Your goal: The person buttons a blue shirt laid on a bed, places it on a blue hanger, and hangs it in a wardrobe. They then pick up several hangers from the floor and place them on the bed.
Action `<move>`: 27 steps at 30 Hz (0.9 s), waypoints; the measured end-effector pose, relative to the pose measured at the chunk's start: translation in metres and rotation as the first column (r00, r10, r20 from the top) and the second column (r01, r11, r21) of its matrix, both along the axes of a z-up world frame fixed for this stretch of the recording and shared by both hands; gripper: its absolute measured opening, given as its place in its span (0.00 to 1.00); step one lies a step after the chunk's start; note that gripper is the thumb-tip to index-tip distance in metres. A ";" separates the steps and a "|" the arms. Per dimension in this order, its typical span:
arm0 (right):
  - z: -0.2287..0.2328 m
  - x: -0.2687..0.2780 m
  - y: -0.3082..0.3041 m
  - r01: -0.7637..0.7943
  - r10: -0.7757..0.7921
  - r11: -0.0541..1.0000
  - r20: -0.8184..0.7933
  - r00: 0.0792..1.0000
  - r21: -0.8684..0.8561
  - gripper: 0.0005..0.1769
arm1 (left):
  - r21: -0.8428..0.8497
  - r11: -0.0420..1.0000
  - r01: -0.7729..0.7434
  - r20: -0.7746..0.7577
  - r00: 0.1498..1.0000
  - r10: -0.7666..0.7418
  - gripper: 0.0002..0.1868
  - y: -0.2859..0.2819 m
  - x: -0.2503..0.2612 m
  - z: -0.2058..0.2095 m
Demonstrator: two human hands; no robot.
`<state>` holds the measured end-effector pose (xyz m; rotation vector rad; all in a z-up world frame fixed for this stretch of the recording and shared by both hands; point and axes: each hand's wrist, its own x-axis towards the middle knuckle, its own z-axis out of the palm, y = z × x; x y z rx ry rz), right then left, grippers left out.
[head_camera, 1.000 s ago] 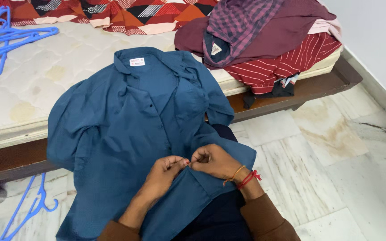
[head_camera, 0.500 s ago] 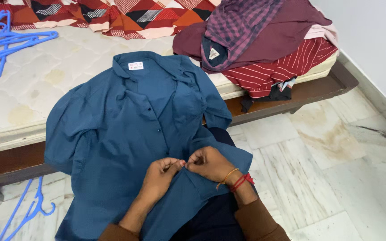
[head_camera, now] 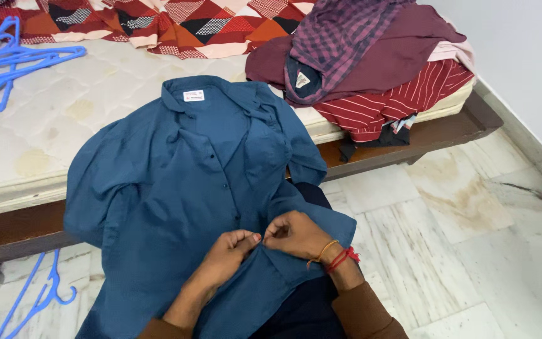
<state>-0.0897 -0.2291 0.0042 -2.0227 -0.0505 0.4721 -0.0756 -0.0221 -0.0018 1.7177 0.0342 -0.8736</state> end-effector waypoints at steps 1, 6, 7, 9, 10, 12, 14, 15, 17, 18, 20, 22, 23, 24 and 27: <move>0.002 -0.001 0.000 0.005 -0.005 1.000 0.002 1.000 0.015 0.11 | 0.003 1.000 -0.001 -0.011 1.000 0.001 0.17 0.000 -0.001 0.001; 0.008 0.001 0.003 0.041 -0.043 0.997 -0.039 0.998 -0.068 0.12 | 0.041 0.999 0.014 -0.055 0.998 -0.012 0.18 0.001 -0.002 0.011; 0.009 0.000 0.004 0.040 -0.043 0.997 -0.040 0.998 -0.069 0.12 | 0.037 0.999 0.017 -0.058 0.998 -0.015 0.18 0.002 -0.002 0.012; 0.009 0.000 0.004 0.046 -0.048 0.997 -0.045 0.998 -0.058 0.12 | 0.034 0.999 0.018 -0.068 0.998 -0.016 0.18 0.001 -0.001 0.013; 0.009 0.001 0.004 0.052 -0.054 0.998 -0.050 0.997 -0.045 0.12 | 0.037 0.999 0.016 -0.076 0.997 -0.013 0.18 0.001 0.000 0.014; 0.009 0.000 0.003 0.062 -0.063 0.998 -0.050 0.997 -0.027 0.11 | 0.013 1.000 0.008 -0.080 0.997 -0.007 0.18 0.001 0.001 0.014; 0.008 0.000 0.002 0.070 -0.071 0.997 -0.040 0.997 -0.018 0.12 | -0.041 0.999 -0.003 -0.073 0.997 0.000 0.18 0.002 0.000 0.014; 0.007 0.000 0.002 0.072 -0.072 0.997 -0.043 0.996 -0.015 0.12 | -0.033 0.999 -0.004 -0.085 0.996 0.001 0.17 0.003 -0.001 0.014; 0.006 0.000 0.002 0.072 -0.072 0.997 -0.048 0.996 -0.008 0.11 | -0.017 1.000 -0.008 -0.108 0.994 0.006 0.17 0.003 0.000 0.013; 0.005 0.000 0.002 0.069 -0.069 0.998 -0.046 0.997 -0.003 0.12 | -0.032 0.999 -0.018 -0.113 0.993 0.015 0.17 0.004 0.000 0.013; 0.004 0.001 0.002 0.062 -0.062 0.998 -0.042 0.997 0.005 0.12 | -0.064 0.997 -0.039 -0.124 0.992 0.031 0.16 0.004 0.002 0.012; 0.004 0.001 0.001 0.057 -0.057 0.998 -0.032 0.998 0.010 0.12 | -0.086 0.995 -0.044 -0.146 0.989 0.031 0.16 0.004 0.002 0.012; 0.004 0.001 0.001 0.054 -0.054 0.998 -0.026 0.998 0.013 0.12 | -0.098 0.994 -0.047 -0.157 0.987 0.031 0.16 0.005 0.002 0.012; 0.005 0.000 0.001 0.057 -0.057 0.998 -0.021 0.998 0.011 0.12 | -0.115 0.991 -0.065 -0.169 0.985 0.045 0.15 0.005 0.002 0.013; 0.006 0.000 0.001 0.066 -0.066 0.998 -0.017 0.998 0.020 0.11 | -0.144 0.984 -0.105 -0.209 0.975 0.073 0.14 0.006 0.002 0.015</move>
